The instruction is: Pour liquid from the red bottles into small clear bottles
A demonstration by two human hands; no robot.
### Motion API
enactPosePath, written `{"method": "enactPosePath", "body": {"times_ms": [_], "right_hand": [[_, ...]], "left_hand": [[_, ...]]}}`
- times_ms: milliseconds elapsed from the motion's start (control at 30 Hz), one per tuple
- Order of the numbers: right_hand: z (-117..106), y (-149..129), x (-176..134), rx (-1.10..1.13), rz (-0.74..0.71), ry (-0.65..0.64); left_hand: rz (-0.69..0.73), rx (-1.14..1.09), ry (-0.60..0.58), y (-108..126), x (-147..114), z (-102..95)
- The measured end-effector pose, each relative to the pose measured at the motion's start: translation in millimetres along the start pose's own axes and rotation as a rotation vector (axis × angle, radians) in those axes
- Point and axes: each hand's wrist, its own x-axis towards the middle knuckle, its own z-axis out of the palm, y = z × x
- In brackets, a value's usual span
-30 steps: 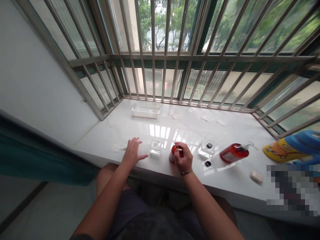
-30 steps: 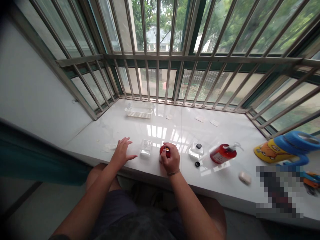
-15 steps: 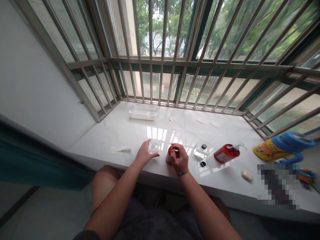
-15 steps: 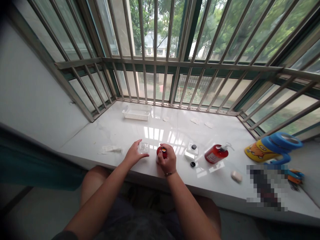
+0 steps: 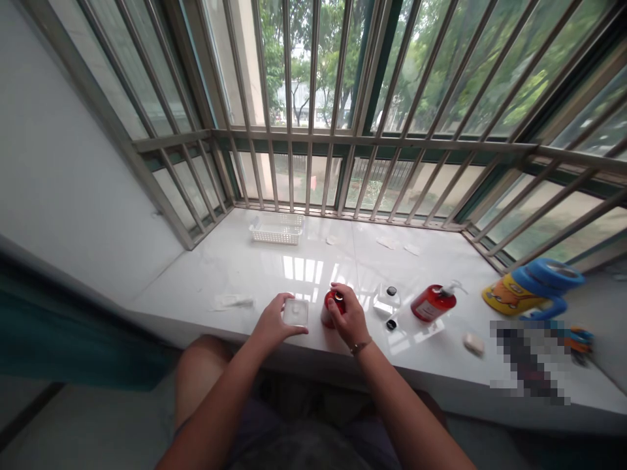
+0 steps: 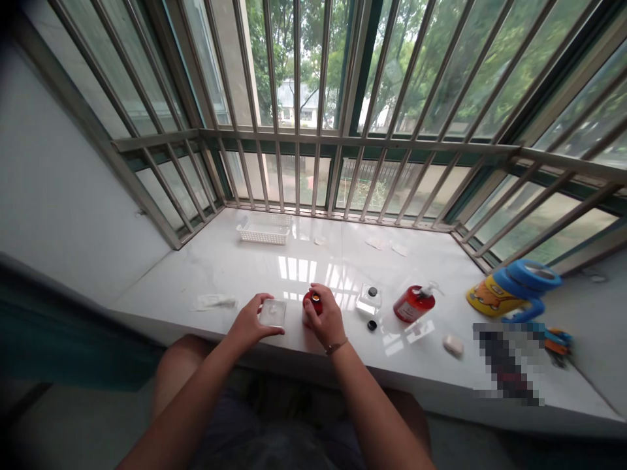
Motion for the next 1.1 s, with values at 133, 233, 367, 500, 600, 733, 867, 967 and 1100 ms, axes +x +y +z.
{"method": "enactPosePath", "body": {"times_ms": [133,233,367,500,600,733,867,967,1100], "right_hand": [[-13,-6,0,-0.091,-0.076,0.006],[-30,-26,-6,-0.147,-0.153,0.079],[-49,-63,-24,-0.147,-0.264,0.03],[-49,-85,-46,-0.107,-0.227,-0.126],[-43,-86,-58,-0.04,-0.087,-0.131],[-43,-83,-66,0.108,0.082,-0.076],[-53,-81,-75,0.182,0.25,-0.032],[-61,-79,-83,0.194,0.378,0.037],[-73,-79,-89,0.183,0.505,0.147]], "left_hand": [[0.021,0.018,-0.022,28,-10,-8.9],[0.029,0.011,-0.042,47,-15,-13.7],[0.033,-0.029,-0.052,67,-20,-16.1],[0.053,-0.126,-0.101,84,-25,-10.2],[0.044,-0.213,-0.188,96,-31,1.0],[0.057,-0.325,-0.308,104,-38,18.9],[0.149,-0.56,-0.358,91,-31,31.7],[0.231,-0.545,-0.202,74,-13,39.0],[0.141,-0.215,-0.067,55,15,57.7]]}}
